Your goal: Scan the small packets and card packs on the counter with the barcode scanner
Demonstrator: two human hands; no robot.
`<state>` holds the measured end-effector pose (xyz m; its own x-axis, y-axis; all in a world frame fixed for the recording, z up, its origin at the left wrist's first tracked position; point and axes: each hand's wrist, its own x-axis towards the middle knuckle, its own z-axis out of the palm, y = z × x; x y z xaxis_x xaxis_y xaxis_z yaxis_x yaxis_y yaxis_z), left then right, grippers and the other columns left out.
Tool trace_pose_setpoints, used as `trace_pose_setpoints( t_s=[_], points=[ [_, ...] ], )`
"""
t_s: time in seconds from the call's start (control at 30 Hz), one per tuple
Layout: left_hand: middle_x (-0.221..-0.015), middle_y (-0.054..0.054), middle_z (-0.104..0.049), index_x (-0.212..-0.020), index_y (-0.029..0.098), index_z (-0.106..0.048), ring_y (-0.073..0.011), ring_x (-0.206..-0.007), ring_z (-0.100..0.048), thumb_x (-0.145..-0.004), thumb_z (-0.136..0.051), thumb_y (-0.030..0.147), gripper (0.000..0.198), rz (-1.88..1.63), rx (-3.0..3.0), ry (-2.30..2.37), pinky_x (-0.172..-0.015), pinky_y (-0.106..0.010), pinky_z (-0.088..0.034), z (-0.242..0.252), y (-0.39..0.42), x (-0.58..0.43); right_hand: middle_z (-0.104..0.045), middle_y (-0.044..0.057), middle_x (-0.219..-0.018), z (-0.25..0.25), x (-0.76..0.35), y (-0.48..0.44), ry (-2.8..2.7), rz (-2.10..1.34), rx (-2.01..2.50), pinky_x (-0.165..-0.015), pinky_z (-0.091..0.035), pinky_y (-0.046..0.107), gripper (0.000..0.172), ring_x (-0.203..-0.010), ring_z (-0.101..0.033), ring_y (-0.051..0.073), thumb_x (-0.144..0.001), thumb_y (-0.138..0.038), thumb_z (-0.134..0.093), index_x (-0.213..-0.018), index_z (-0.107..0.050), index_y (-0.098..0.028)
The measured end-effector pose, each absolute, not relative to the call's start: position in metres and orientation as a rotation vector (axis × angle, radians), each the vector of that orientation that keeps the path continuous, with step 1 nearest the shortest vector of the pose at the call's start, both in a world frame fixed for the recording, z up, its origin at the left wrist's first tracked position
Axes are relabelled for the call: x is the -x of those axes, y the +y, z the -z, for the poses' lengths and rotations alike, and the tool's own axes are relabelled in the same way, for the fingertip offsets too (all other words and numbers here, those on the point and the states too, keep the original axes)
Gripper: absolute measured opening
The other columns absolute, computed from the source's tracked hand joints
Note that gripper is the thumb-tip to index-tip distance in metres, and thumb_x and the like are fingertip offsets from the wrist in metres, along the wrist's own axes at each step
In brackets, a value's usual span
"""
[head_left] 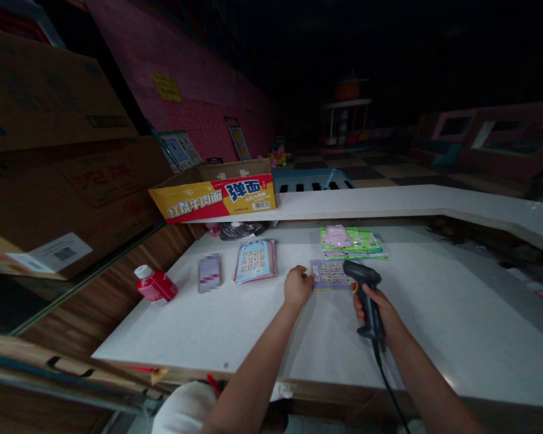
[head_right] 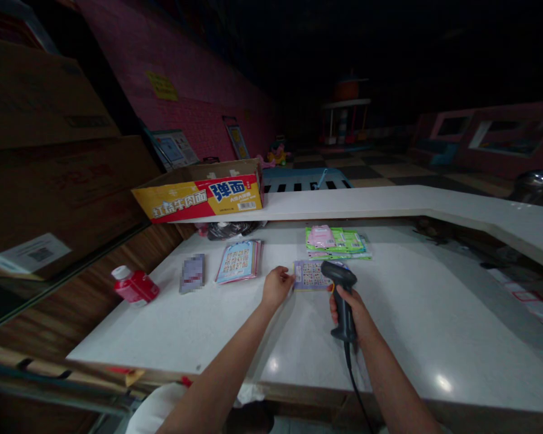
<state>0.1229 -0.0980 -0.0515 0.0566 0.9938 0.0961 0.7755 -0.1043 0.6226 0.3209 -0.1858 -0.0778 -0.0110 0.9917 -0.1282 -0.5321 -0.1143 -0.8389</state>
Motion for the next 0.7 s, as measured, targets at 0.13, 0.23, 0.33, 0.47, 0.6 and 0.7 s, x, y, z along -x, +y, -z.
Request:
trace_pose_setpoints(
  t_s=[0.13,0.23,0.33,0.47,0.6,0.7],
  points=[
    [-0.115,-0.017,-0.064,-0.114,0.013,-0.057,-0.0303,-0.107,-0.061,-0.065,-0.078,0.055,0.068,-0.553,-1.926,2.048,-0.083,-0.034,-0.047,0.043,-0.097,-0.153,-0.056,-0.003,-0.052,0.075,-0.321,-0.184,-0.705,-1.496,0.892,-0.034,-0.041,0.023,0.042,-0.037,-0.049,0.012,-0.073,-0.053,-0.072,-0.092,-0.061,-0.017],
    [-0.116,-0.017,-0.063,-0.113,0.015,-0.054,-0.0313,-0.109,-0.06,-0.059,-0.082,0.055,0.072,-0.405,-1.92,2.127,-0.083,-0.033,-0.047,0.038,-0.095,-0.161,-0.056,-0.003,-0.052,0.074,-0.32,-0.184,-0.709,-1.501,0.895,-0.034,-0.041,0.023,0.043,-0.037,-0.05,0.012,-0.073,-0.054,-0.073,-0.092,-0.06,-0.017],
    [-0.114,-0.015,-0.066,-0.115,0.017,-0.052,-0.0296,-0.107,-0.062,-0.062,-0.081,0.054,0.071,-0.347,-1.908,2.111,-0.081,-0.031,-0.046,0.038,-0.091,-0.158,-0.057,-0.003,-0.053,0.074,-0.319,-0.183,-0.709,-1.498,0.894,-0.034,-0.041,0.022,0.044,-0.037,-0.05,0.012,-0.072,-0.055,-0.073,-0.092,-0.061,-0.017],
    [-0.111,-0.012,-0.069,-0.117,0.019,-0.05,-0.0265,-0.104,-0.065,-0.065,-0.079,0.052,0.067,-0.33,-1.873,2.078,-0.078,-0.029,-0.046,0.042,-0.085,-0.148,-0.058,-0.003,-0.052,0.075,-0.32,-0.181,-0.715,-1.496,0.897,-0.034,-0.041,0.022,0.046,-0.037,-0.05,0.012,-0.07,-0.056,-0.074,-0.09,-0.061,-0.017],
    [-0.114,-0.009,-0.07,-0.108,0.021,-0.058,-0.0224,-0.107,-0.065,-0.069,-0.077,0.043,0.048,-0.324,-1.787,2.07,-0.078,-0.025,-0.045,0.047,-0.076,-0.142,-0.058,-0.003,-0.052,0.077,-0.321,-0.181,-0.705,-1.501,0.894,-0.034,-0.041,0.022,0.044,-0.037,-0.05,0.012,-0.071,-0.054,-0.074,-0.09,-0.062,-0.017],
    [-0.111,-0.008,-0.071,-0.096,0.021,-0.065,-0.022,-0.105,-0.066,-0.068,-0.077,0.035,0.034,-0.363,-1.714,2.037,-0.077,-0.025,-0.045,0.051,-0.069,-0.139,-0.057,-0.003,-0.052,0.077,-0.32,-0.181,-0.704,-1.488,0.902,-0.034,-0.041,0.023,0.045,-0.037,-0.05,0.012,-0.07,-0.055,-0.074,-0.089,-0.062,-0.017]
  ],
)
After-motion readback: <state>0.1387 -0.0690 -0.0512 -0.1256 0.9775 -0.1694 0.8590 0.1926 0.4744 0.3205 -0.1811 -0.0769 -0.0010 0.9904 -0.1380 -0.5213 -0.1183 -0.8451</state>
